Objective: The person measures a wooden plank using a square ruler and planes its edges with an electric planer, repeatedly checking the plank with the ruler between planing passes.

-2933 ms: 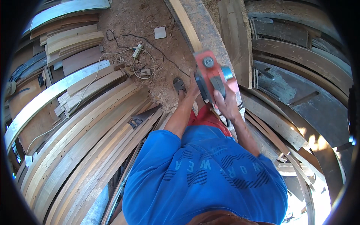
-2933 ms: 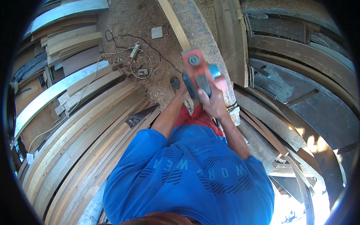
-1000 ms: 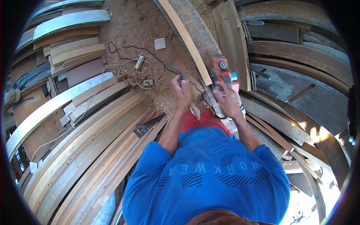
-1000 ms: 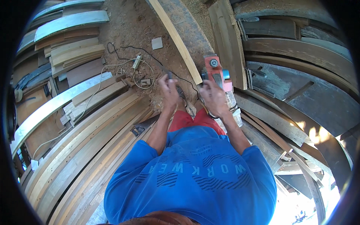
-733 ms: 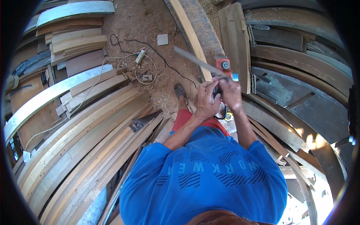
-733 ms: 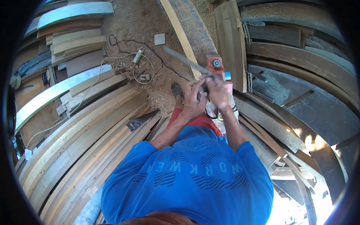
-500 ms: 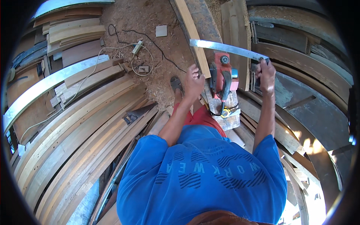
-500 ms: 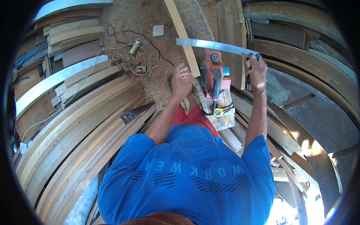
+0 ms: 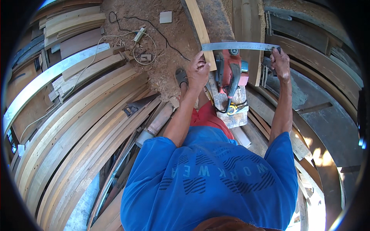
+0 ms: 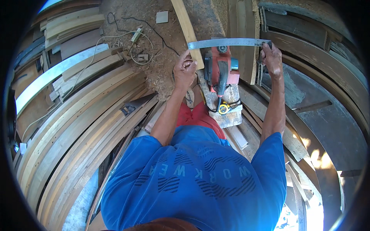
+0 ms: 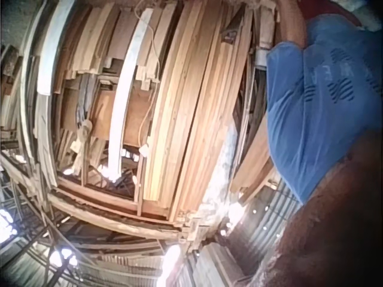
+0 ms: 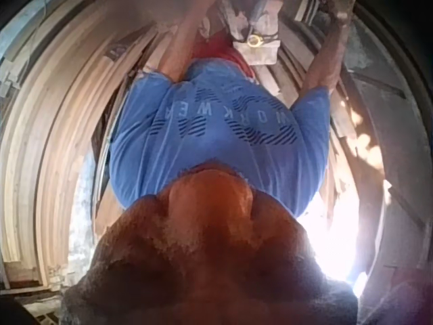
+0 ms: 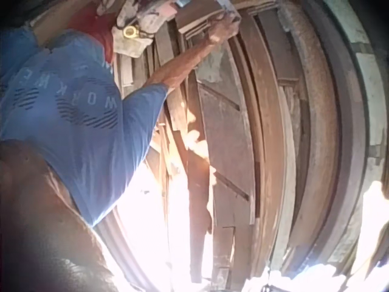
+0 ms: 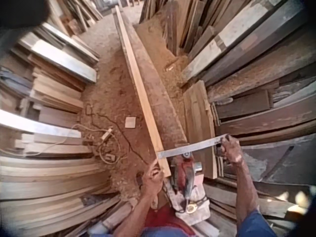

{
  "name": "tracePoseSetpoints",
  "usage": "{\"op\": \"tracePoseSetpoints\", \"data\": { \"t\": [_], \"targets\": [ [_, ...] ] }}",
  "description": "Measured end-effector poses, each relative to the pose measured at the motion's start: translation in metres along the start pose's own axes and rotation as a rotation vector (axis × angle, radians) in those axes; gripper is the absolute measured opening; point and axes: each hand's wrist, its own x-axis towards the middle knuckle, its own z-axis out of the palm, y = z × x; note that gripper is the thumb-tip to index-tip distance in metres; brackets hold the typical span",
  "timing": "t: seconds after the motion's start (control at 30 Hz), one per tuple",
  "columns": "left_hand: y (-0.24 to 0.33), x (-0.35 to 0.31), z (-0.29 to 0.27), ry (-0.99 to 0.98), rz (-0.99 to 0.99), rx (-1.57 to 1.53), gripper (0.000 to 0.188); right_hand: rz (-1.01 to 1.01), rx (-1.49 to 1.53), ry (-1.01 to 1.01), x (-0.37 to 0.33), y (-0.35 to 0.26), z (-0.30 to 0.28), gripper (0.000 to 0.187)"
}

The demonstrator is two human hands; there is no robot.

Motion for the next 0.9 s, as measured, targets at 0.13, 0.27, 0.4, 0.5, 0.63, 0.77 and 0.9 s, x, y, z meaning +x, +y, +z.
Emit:
{"op": "tracePoseSetpoints", "data": {
  "t": [0.13, 0.27, 0.4, 0.5, 0.63, 0.77, 0.9],
  "targets": [
    [-0.002, 0.001, 0.001, -0.016, 0.015, 0.063, 0.053, -0.016, -0.059, 0.021, 0.007, -0.003, 0.000, 0.021],
    [-0.003, 0.001, 0.000, -0.018, 0.029, 0.084, 0.054, -0.012, -0.110, 0.029, 0.013, -0.007, 0.000, 0.021],
    [-0.016, 0.001, -0.003, -0.019, 0.077, 0.114, 0.055, -0.029, -0.231, 0.066, 0.014, -0.010, 0.008, 0.021],
    [-0.023, 0.000, -0.004, -0.012, 0.123, 0.153, 0.055, -0.039, -0.245, 0.076, 0.015, -0.005, 0.009, 0.022],
    [-0.023, 0.000, -0.006, -0.022, 0.110, 0.183, 0.054, -0.053, -0.251, 0.090, 0.018, 0.005, 0.008, 0.023],
    [-0.021, 0.002, -0.008, -0.030, 0.164, 0.255, 0.053, -0.063, -0.244, 0.096, 0.022, 0.007, 0.008, 0.024],
    [-0.018, 0.005, -0.007, -0.017, 0.145, 0.212, 0.054, -0.066, -0.279, 0.076, 0.026, 0.006, 0.005, 0.026]
  ]
}}
